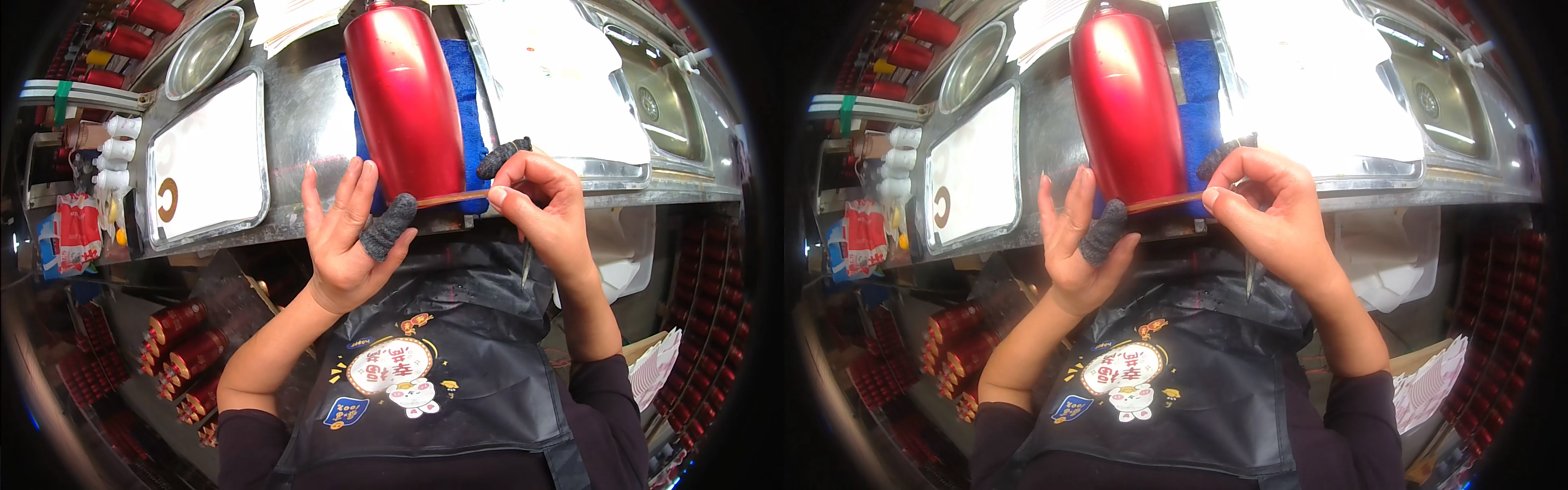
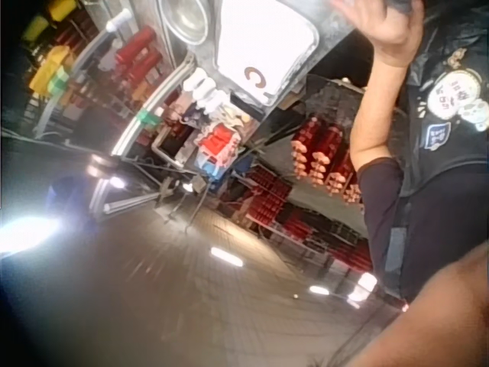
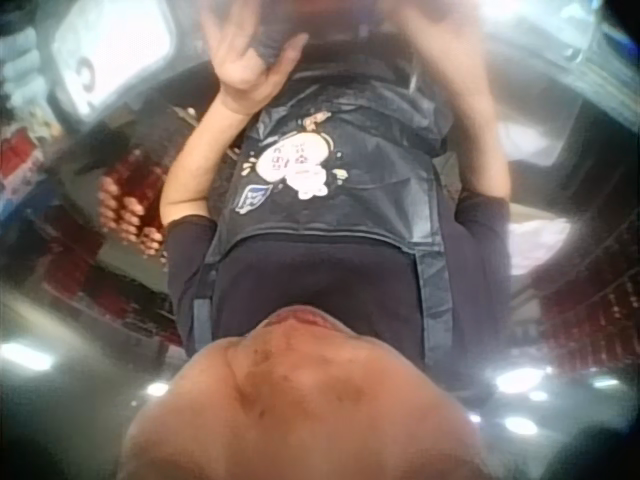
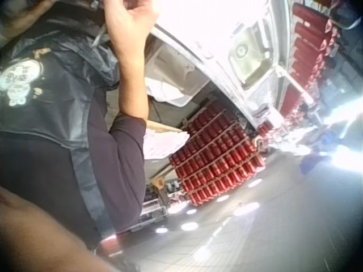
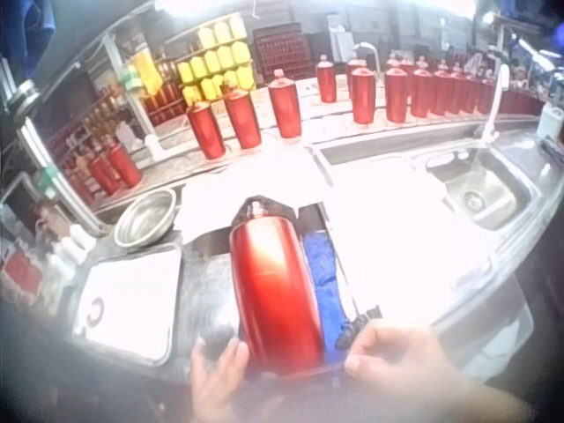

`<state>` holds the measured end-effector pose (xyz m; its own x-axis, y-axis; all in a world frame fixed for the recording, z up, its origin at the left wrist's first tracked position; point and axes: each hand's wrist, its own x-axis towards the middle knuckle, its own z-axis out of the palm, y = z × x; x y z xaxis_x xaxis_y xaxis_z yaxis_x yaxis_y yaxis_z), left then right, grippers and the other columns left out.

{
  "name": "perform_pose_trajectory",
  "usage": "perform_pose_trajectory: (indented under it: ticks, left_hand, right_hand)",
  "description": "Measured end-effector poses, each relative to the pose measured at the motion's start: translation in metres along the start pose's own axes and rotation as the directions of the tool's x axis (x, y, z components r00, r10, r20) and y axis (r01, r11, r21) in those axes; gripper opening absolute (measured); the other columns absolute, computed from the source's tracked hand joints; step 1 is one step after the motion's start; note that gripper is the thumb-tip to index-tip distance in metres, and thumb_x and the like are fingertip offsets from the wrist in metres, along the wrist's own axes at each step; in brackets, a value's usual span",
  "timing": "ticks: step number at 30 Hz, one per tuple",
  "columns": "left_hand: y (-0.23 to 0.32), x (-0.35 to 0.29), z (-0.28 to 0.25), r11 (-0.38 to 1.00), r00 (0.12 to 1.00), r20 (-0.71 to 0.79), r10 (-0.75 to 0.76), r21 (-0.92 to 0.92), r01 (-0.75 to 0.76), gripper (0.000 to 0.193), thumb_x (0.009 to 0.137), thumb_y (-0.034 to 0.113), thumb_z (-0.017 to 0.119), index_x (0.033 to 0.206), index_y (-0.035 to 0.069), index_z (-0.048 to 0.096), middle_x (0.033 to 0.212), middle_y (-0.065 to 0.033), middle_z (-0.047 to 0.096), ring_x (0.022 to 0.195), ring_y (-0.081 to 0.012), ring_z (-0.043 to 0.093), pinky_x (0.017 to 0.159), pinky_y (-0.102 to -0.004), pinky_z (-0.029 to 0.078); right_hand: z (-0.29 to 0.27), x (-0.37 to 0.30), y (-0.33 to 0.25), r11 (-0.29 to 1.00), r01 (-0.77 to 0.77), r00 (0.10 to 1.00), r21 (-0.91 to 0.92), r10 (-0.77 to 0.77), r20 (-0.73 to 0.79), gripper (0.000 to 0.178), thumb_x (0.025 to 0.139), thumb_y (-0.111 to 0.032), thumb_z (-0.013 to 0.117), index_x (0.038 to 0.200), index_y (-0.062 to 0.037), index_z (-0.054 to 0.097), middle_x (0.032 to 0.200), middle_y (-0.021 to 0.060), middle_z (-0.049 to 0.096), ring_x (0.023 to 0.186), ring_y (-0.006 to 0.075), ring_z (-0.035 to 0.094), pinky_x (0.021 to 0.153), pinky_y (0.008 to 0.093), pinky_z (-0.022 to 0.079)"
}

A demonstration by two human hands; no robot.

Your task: The person applies gold circular labels to the bottom of red cylindrical containers. They pick up each container, place a label on the base, smooth it down, and then place the container back on the tray. The process is repeated for multiple containers.

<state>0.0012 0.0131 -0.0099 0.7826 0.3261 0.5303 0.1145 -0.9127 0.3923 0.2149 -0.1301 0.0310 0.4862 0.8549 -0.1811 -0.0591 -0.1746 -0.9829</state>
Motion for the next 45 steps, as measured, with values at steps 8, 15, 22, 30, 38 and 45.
perform_pose_trajectory:
  ticks: [8,15,22,30,38,45]
  left_hand:
    - [0.021,0.037,0.003,0.978,0.994,0.043,0.100,0.177,-0.106,0.018,0.068,0.018,0.074,0.085,0.014,0.078,0.139,-0.0216,0.061,0.134,-0.0474,0.052,0.112,-0.0708,0.023]
    - [0.001,0.029,0.015,0.984,0.980,-0.161,-0.114,-0.153,0.089,0.066,0.066,0.014,0.090,0.126,-0.001,0.067,0.144,-0.0240,0.055,0.133,-0.0389,0.056,0.113,-0.0649,0.031]
    - [-0.004,-0.016,0.008,0.987,0.993,-0.047,-0.105,-0.129,0.098,0.058,0.076,0.014,0.087,0.125,-0.005,0.065,0.144,-0.0263,0.054,0.129,-0.0440,0.057,0.112,-0.0676,0.029]
    - [0.000,-0.004,0.002,0.999,1.000,0.007,0.019,0.047,-0.019,0.041,0.075,0.013,0.087,0.112,0.003,0.074,0.144,-0.0252,0.055,0.131,-0.0438,0.056,0.114,-0.0671,0.022]
    - [0.020,0.032,0.001,0.972,0.993,0.020,0.119,0.203,-0.120,0.014,0.073,0.017,0.079,0.083,0.010,0.073,0.139,-0.0212,0.061,0.133,-0.0488,0.052,0.114,-0.0706,0.018]
    - [0.005,0.028,0.015,0.986,0.980,-0.158,-0.123,-0.135,0.101,0.059,0.073,0.009,0.087,0.127,-0.003,0.066,0.145,-0.0234,0.055,0.133,-0.0402,0.055,0.113,-0.0646,0.031]
  right_hand:
    - [0.005,0.004,0.010,1.000,0.005,1.000,-0.018,-0.005,0.008,0.008,0.088,-0.006,0.069,0.082,-0.0034,0.063,0.076,-0.0050,0.056,0.058,-0.0016,0.047,0.047,0.0168,0.033]
    - [0.009,0.006,0.010,0.999,-0.035,0.998,0.034,0.034,0.054,0.010,0.087,-0.005,0.072,0.082,-0.0011,0.065,0.083,-0.0028,0.058,0.069,0.0013,0.053,0.061,0.0176,0.040]
    - [0.006,0.001,-0.004,1.000,-0.009,0.999,0.024,0.008,0.050,0.008,0.086,-0.003,0.070,0.081,-0.0008,0.064,0.082,-0.0021,0.057,0.070,0.0020,0.054,0.062,0.0182,0.041]
    - [0.001,0.000,0.001,0.995,0.018,1.000,0.100,-0.020,0.019,0.009,0.088,-0.003,0.068,0.081,0.0001,0.063,0.077,-0.0024,0.061,0.066,0.0009,0.053,0.058,0.0186,0.041]
    - [0.007,0.006,0.012,0.998,0.002,0.999,0.059,-0.005,0.040,0.009,0.088,-0.005,0.070,0.083,-0.0014,0.064,0.080,-0.0040,0.058,0.066,0.0000,0.050,0.058,0.0176,0.037]
    - [0.011,0.003,0.008,0.998,-0.038,0.997,0.047,0.034,0.076,0.008,0.084,-0.007,0.074,0.082,-0.0028,0.067,0.082,-0.0029,0.057,0.068,0.0014,0.049,0.060,0.0182,0.037]
